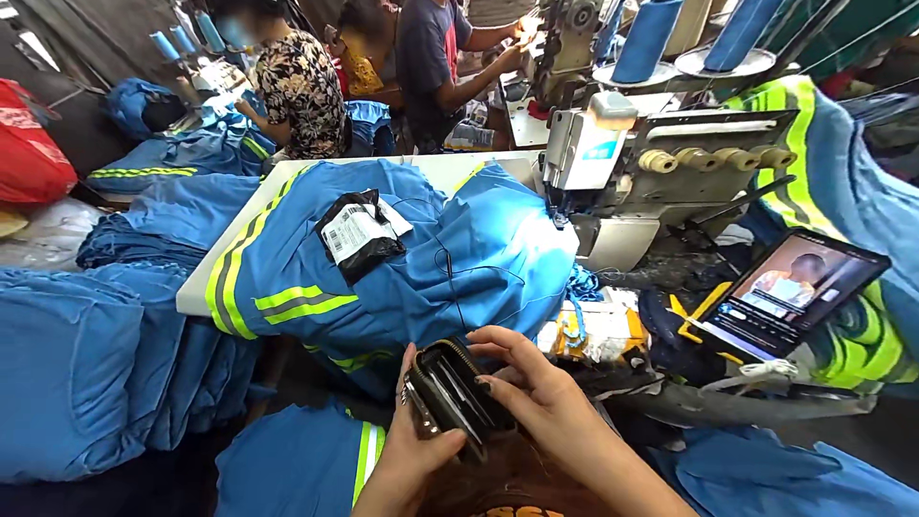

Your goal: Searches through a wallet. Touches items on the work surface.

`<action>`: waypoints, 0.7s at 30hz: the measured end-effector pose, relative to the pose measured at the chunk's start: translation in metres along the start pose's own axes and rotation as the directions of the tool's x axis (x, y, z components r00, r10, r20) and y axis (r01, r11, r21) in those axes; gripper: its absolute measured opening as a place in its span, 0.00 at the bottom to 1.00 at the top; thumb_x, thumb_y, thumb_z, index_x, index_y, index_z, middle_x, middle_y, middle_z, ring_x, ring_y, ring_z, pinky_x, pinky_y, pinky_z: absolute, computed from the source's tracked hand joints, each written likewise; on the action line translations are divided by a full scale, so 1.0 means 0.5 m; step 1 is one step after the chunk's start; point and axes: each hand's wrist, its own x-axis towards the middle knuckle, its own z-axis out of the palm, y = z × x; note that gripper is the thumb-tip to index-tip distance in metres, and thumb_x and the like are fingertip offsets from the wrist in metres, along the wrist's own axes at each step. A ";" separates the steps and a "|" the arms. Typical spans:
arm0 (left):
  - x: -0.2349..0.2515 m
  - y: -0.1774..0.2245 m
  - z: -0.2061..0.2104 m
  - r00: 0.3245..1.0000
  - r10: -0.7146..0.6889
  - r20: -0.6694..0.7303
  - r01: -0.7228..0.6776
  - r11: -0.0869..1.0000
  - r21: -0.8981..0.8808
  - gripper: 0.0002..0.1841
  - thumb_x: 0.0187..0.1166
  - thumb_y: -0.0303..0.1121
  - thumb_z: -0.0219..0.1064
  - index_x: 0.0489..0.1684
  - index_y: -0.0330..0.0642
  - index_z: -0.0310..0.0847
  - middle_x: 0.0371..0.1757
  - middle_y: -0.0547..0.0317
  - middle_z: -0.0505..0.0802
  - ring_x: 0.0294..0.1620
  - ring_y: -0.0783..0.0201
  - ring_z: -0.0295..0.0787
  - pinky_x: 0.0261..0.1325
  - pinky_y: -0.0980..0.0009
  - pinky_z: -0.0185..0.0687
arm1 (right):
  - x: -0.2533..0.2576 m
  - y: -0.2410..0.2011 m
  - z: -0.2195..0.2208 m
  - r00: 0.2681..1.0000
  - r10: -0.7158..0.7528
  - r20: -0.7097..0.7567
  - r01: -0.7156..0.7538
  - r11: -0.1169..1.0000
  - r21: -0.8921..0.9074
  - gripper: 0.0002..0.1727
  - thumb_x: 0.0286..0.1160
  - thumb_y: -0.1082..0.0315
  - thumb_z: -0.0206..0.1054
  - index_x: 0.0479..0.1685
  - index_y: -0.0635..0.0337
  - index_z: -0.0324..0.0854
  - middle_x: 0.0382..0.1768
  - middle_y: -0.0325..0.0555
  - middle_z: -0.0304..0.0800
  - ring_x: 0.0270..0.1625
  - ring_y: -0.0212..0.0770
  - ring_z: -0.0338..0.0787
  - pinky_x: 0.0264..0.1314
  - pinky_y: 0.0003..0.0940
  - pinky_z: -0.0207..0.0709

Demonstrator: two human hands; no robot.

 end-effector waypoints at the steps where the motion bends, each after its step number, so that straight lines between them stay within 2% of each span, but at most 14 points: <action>1: 0.008 0.004 0.017 0.997 -0.001 -0.079 0.007 0.998 0.068 0.73 0.52 0.33 0.89 0.95 0.48 0.23 0.80 0.48 0.77 0.71 0.57 0.86 0.67 0.59 0.89 | 0.000 0.001 -0.001 1.000 -0.019 0.018 0.019 1.000 0.004 0.17 0.87 0.60 0.62 0.71 0.41 0.81 0.64 0.31 0.90 0.50 0.29 0.94 0.54 0.29 0.91; 4: 0.022 0.004 0.044 0.973 0.042 -0.229 0.007 0.977 0.213 0.76 0.46 0.34 0.90 0.96 0.49 0.24 0.84 0.47 0.72 0.74 0.60 0.81 0.70 0.64 0.86 | -0.003 0.002 0.003 0.992 -0.099 0.078 0.101 0.995 -0.025 0.11 0.85 0.58 0.65 0.55 0.49 0.89 0.67 0.39 0.88 0.63 0.32 0.90 0.63 0.30 0.88; 6: 0.025 0.002 0.051 0.962 0.078 -0.261 -0.001 0.960 0.282 0.77 0.43 0.33 0.91 0.96 0.50 0.25 0.84 0.47 0.71 0.75 0.62 0.80 0.71 0.66 0.85 | -0.005 0.000 0.008 0.991 -0.082 0.102 0.090 0.993 -0.076 0.12 0.78 0.56 0.71 0.54 0.48 0.87 0.68 0.39 0.86 0.67 0.32 0.87 0.66 0.31 0.86; 10: 0.024 -0.002 0.052 0.958 0.131 -0.255 -0.024 0.923 0.384 0.78 0.40 0.29 0.90 0.96 0.50 0.25 0.86 0.48 0.68 0.77 0.65 0.79 0.72 0.69 0.84 | -0.005 -0.002 0.009 0.992 -0.032 0.121 0.043 0.995 -0.089 0.15 0.71 0.55 0.77 0.53 0.48 0.86 0.64 0.38 0.87 0.66 0.29 0.86 0.65 0.29 0.84; 14: 0.019 -0.003 0.046 0.959 0.137 -0.249 -0.028 0.917 0.397 0.78 0.40 0.31 0.91 0.96 0.50 0.25 0.86 0.48 0.67 0.78 0.65 0.78 0.72 0.69 0.84 | -0.008 -0.001 0.017 0.991 -0.057 0.121 0.067 0.995 -0.079 0.11 0.74 0.57 0.75 0.50 0.48 0.87 0.65 0.38 0.87 0.66 0.29 0.87 0.64 0.29 0.85; 17: 0.020 -0.007 0.044 0.958 0.109 -0.265 -0.038 0.965 0.259 0.77 0.40 0.27 0.90 0.96 0.52 0.25 0.84 0.47 0.69 0.76 0.63 0.79 0.71 0.67 0.85 | -0.011 -0.004 0.031 0.991 -0.100 0.090 0.114 0.981 -0.155 0.06 0.76 0.59 0.72 0.44 0.49 0.88 0.66 0.39 0.88 0.62 0.28 0.89 0.58 0.26 0.87; 19: 0.016 -0.007 0.040 0.973 0.046 -0.226 -0.050 0.999 -0.014 0.73 0.47 0.27 0.87 0.95 0.56 0.25 0.83 0.48 0.70 0.75 0.58 0.80 0.70 0.60 0.85 | -0.010 -0.004 0.036 0.988 -0.144 0.061 0.153 0.968 -0.199 0.05 0.78 0.60 0.71 0.42 0.50 0.88 0.65 0.39 0.89 0.61 0.28 0.89 0.58 0.26 0.87; 21: 0.016 -0.008 0.041 0.975 -0.045 -0.216 -0.029 0.944 -0.328 0.63 0.56 0.36 0.85 0.93 0.59 0.34 0.76 0.46 0.79 0.68 0.51 0.86 0.63 0.51 0.88 | -0.007 0.000 0.038 0.982 -0.188 0.030 0.189 0.947 -0.258 0.06 0.80 0.60 0.69 0.42 0.51 0.87 0.64 0.38 0.90 0.61 0.29 0.90 0.58 0.27 0.87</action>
